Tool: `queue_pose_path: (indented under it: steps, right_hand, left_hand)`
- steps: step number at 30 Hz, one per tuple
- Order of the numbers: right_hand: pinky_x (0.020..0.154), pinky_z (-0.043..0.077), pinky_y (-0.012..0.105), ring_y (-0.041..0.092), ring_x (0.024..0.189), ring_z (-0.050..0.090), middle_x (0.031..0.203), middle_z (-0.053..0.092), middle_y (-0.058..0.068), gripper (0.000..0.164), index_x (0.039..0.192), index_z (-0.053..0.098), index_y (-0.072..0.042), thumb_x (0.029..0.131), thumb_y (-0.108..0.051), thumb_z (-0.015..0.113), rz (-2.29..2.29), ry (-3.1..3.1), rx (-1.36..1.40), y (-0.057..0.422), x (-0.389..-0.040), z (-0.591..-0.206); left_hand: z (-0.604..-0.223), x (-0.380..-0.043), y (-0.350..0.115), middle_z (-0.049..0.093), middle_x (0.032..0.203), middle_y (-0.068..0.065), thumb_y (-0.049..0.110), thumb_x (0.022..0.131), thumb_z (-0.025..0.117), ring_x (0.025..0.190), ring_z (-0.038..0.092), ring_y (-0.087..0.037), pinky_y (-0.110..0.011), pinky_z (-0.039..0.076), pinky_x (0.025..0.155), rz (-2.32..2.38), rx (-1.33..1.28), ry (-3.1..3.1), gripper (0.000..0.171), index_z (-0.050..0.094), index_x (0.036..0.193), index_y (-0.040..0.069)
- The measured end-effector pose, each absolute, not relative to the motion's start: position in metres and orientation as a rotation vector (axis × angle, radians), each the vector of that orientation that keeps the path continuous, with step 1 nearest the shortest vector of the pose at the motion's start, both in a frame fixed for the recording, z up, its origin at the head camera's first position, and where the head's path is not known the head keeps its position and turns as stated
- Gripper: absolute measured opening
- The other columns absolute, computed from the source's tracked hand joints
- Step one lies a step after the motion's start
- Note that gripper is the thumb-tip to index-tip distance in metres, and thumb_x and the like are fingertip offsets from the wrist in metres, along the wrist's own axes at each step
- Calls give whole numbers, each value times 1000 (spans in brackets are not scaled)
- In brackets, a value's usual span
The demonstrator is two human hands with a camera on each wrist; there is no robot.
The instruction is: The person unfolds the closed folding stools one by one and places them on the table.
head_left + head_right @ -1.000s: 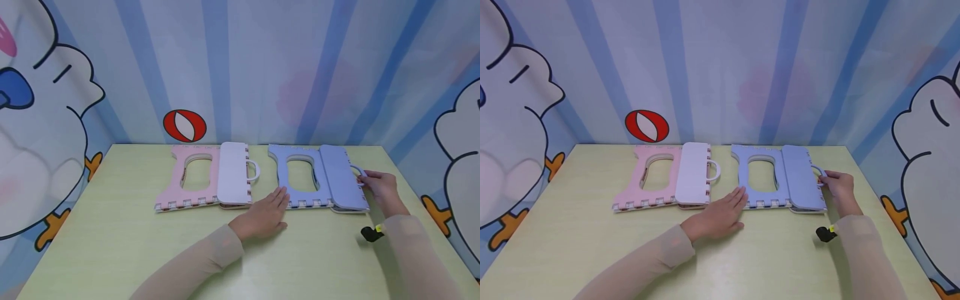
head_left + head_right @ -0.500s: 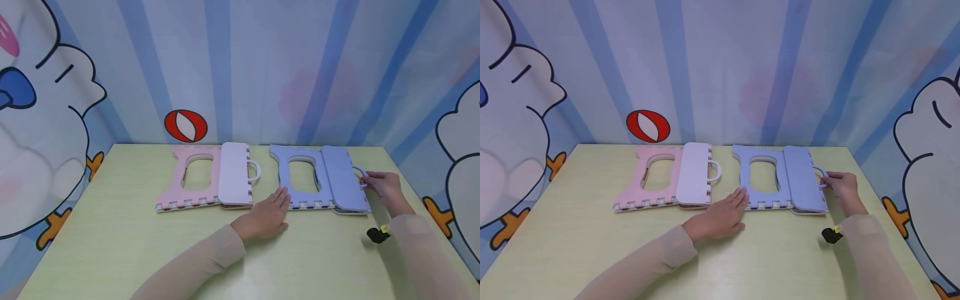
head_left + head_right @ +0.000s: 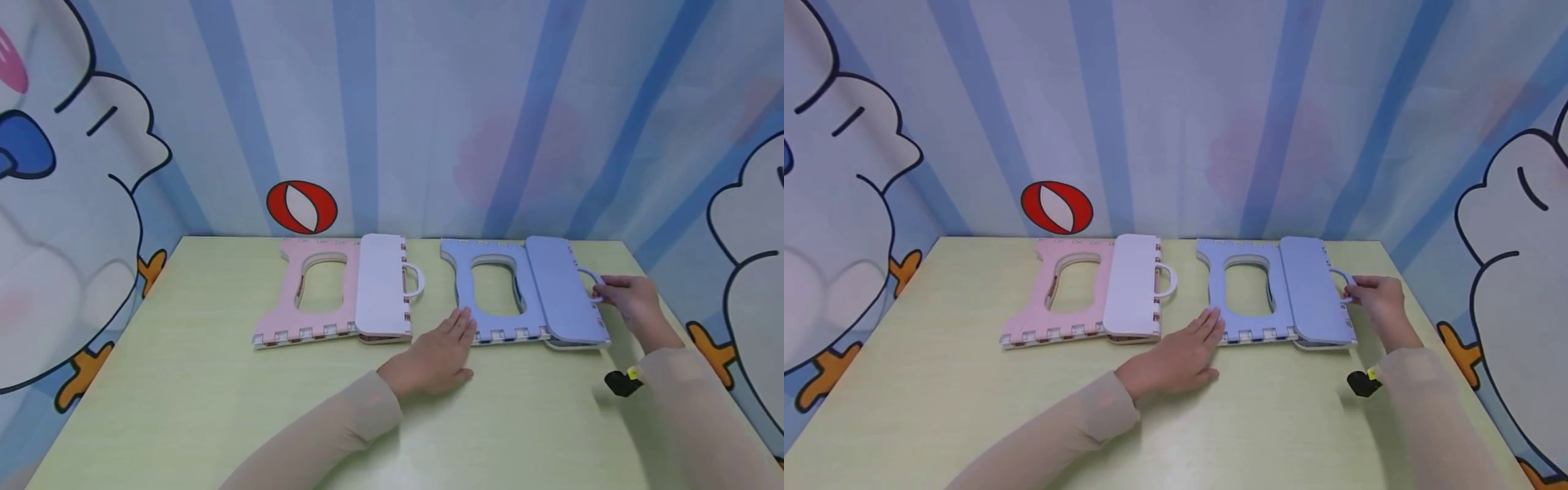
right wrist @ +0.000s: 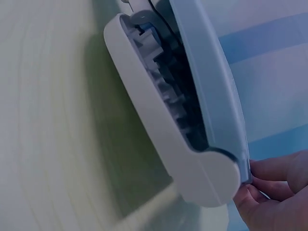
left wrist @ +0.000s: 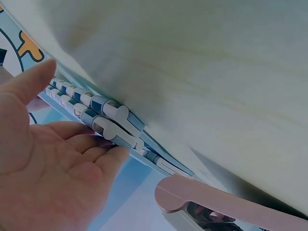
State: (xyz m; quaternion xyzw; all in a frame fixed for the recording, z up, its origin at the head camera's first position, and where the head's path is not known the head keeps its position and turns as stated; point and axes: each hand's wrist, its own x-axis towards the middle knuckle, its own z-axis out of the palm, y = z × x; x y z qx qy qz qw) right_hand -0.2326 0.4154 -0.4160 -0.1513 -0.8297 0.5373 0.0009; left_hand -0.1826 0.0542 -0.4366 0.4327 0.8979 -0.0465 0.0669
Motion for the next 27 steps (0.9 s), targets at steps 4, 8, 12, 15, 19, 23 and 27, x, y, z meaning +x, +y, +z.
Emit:
queue_pose_path:
  steps: [4,8,12,15,19,23,27]
  right_hand:
    - [78,58,24,-2,74,64,85,65,-8,47,141,36,21,104,-4,49,1655,-2648,-415,416,-231,-406]
    - [75,58,22,-4,73,63,82,64,-12,48,142,37,20,104,-6,50,1629,-2660,-376,415,-229,-396]
    - [72,56,17,-6,73,62,80,63,-16,48,141,38,20,104,-7,51,1595,-2656,-344,413,-229,-388]
    - [71,55,16,-7,72,61,79,61,-18,48,141,40,19,104,-10,52,1561,-2665,-346,415,-229,-384]
    - [70,55,15,-7,72,61,78,59,-20,50,141,40,18,104,-13,52,1514,-2686,-369,416,-228,-375]
    - [69,53,13,-7,72,60,80,57,-21,50,141,42,16,104,-16,52,1444,-2711,-378,413,-228,-363]
    - [68,53,11,-6,73,60,83,57,-21,51,141,44,15,104,-20,54,1412,-2715,-368,409,-230,-349]
  left_hand:
    - [-436,-182,54,6,163,-24,48,103,46,151,1,-33,-35,5,122,-123,1307,2707,81,16,156,-6]
    - [-434,-181,53,7,162,-25,48,102,49,151,3,-34,-35,8,122,-81,1298,2710,83,17,156,-6]
    - [-433,-180,53,5,163,-24,51,99,54,151,3,-35,-33,9,121,-31,1271,2712,88,15,156,-5]
    - [-433,-179,53,2,163,-24,53,97,57,151,1,-35,-32,8,121,-11,1263,2704,94,12,157,-4]
    - [-434,-178,54,0,163,-25,53,96,58,150,-1,-35,-32,8,120,22,1276,2691,96,9,157,-4]
    - [-436,-179,55,1,162,-26,53,96,58,150,0,-35,-31,12,120,66,1266,2698,96,9,157,-3]
    - [-435,-179,54,-1,162,-25,52,96,59,150,0,-35,-30,17,119,116,1235,2696,96,8,158,-1]
